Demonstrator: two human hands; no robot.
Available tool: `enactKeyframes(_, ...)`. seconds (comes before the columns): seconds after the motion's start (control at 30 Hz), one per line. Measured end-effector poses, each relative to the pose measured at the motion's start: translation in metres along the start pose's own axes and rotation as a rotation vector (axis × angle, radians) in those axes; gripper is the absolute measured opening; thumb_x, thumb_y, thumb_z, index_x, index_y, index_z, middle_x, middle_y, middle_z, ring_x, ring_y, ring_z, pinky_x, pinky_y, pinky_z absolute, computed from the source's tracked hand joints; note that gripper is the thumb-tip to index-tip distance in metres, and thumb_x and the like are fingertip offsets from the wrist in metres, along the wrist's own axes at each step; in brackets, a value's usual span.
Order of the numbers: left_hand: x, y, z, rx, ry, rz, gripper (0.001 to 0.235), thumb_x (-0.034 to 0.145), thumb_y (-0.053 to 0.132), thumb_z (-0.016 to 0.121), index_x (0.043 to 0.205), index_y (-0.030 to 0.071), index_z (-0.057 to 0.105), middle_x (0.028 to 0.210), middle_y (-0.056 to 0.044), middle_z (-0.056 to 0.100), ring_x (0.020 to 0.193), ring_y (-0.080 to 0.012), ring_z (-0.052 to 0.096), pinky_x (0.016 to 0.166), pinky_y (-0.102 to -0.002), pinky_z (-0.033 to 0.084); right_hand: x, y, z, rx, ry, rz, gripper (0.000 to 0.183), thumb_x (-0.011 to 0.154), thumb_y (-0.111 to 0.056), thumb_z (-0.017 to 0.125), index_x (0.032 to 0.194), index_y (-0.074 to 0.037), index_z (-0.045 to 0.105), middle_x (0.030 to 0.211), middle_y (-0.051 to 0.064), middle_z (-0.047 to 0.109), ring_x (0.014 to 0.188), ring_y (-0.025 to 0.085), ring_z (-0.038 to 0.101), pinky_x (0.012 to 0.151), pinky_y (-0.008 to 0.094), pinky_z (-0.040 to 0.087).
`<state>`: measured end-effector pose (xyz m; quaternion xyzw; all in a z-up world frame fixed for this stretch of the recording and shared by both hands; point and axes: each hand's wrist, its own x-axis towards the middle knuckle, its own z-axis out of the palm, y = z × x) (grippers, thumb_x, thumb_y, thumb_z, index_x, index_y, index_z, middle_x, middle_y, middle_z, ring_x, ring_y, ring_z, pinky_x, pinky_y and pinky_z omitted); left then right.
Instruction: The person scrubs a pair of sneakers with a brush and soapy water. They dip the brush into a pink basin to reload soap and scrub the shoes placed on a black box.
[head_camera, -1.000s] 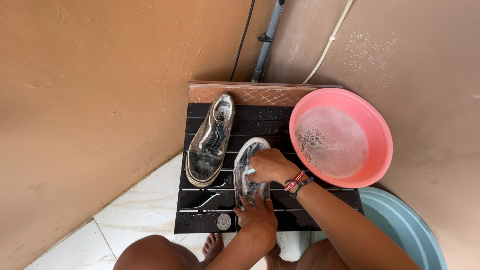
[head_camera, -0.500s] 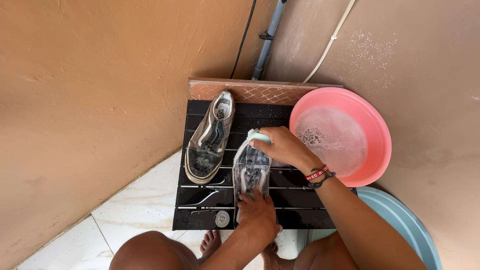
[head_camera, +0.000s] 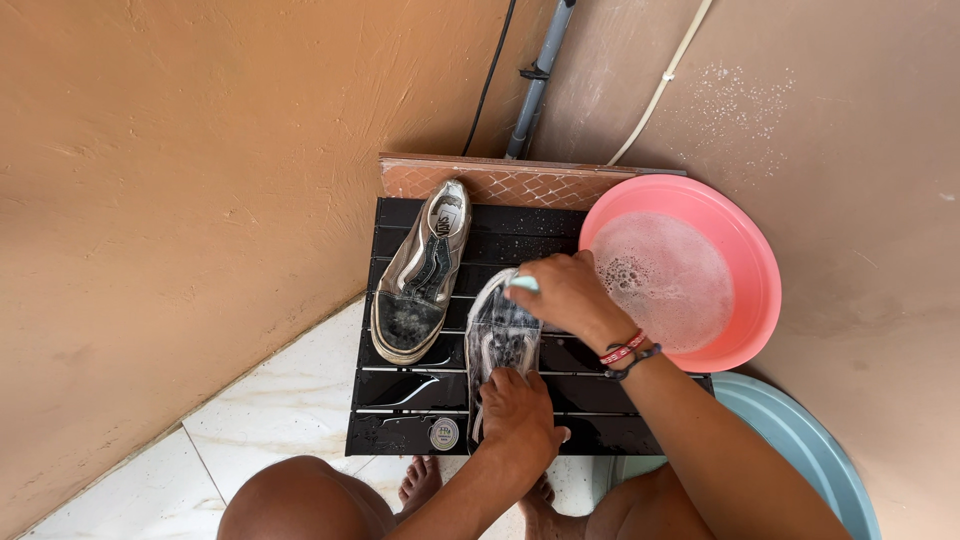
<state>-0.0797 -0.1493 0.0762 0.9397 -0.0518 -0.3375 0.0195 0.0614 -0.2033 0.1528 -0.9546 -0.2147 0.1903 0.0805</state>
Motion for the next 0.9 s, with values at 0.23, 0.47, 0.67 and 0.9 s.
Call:
enactKeyframes(0.23, -0.001, 0.008, 0.006, -0.215, -0.237, -0.036, 0.113, 0.101, 0.056, 0.066, 0.167, 0.004, -0.009, 0.169, -0.04, -0.008, 0.155, -0.0614, -0.005, 0.123, -0.071, 0.011, 0.009, -0.02, 0.047, -0.256, -0.217, -0.21, 0.03, 0.092, -0.039, 0.067, 0.069, -0.02, 0.06, 0.065, -0.006, 0.056, 0.076, 0.018, 0.056, 0.094, 0.041, 0.027)
enactKeyframes(0.47, -0.027, 0.004, -0.017, -0.207, -0.197, 0.066, 0.098, 0.104, 0.057, 0.059, 0.168, 0.007, 0.004, 0.167, -0.041, 0.0, 0.155, -0.0587, 0.002, 0.123, -0.071, 0.007, 0.016, -0.01, 0.038, -0.131, -0.277, -0.165, 0.019, 0.09, -0.045, 0.075, 0.096, -0.027, 0.077, 0.092, -0.011, 0.073, 0.102, 0.015, 0.063, 0.103, 0.043, 0.026)
enactKeyframes(0.67, -0.041, 0.004, -0.032, -0.236, -0.283, 0.071, 0.096, 0.102, 0.057, 0.06, 0.168, 0.014, 0.005, 0.169, -0.039, -0.01, 0.155, -0.0615, -0.002, 0.122, -0.074, 0.008, -0.003, -0.039, 0.031, -0.162, -0.41, -0.224, 0.026, 0.088, -0.04, 0.074, 0.081, -0.021, 0.058, 0.078, -0.004, 0.055, 0.087, 0.019, 0.052, 0.1, 0.041, 0.028)
enactKeyframes(0.9, -0.044, 0.001, -0.037, -0.223, -0.351, 0.082, 0.106, 0.097, 0.061, 0.059, 0.17, 0.019, -0.005, 0.17, -0.034, -0.02, 0.155, -0.06, -0.012, 0.123, -0.073, 0.004, 0.023, -0.007, 0.049, -0.149, -0.2, -0.224, 0.034, 0.088, -0.053, 0.074, 0.109, -0.027, 0.077, 0.106, -0.003, 0.074, 0.112, 0.021, 0.061, 0.099, 0.045, 0.026)
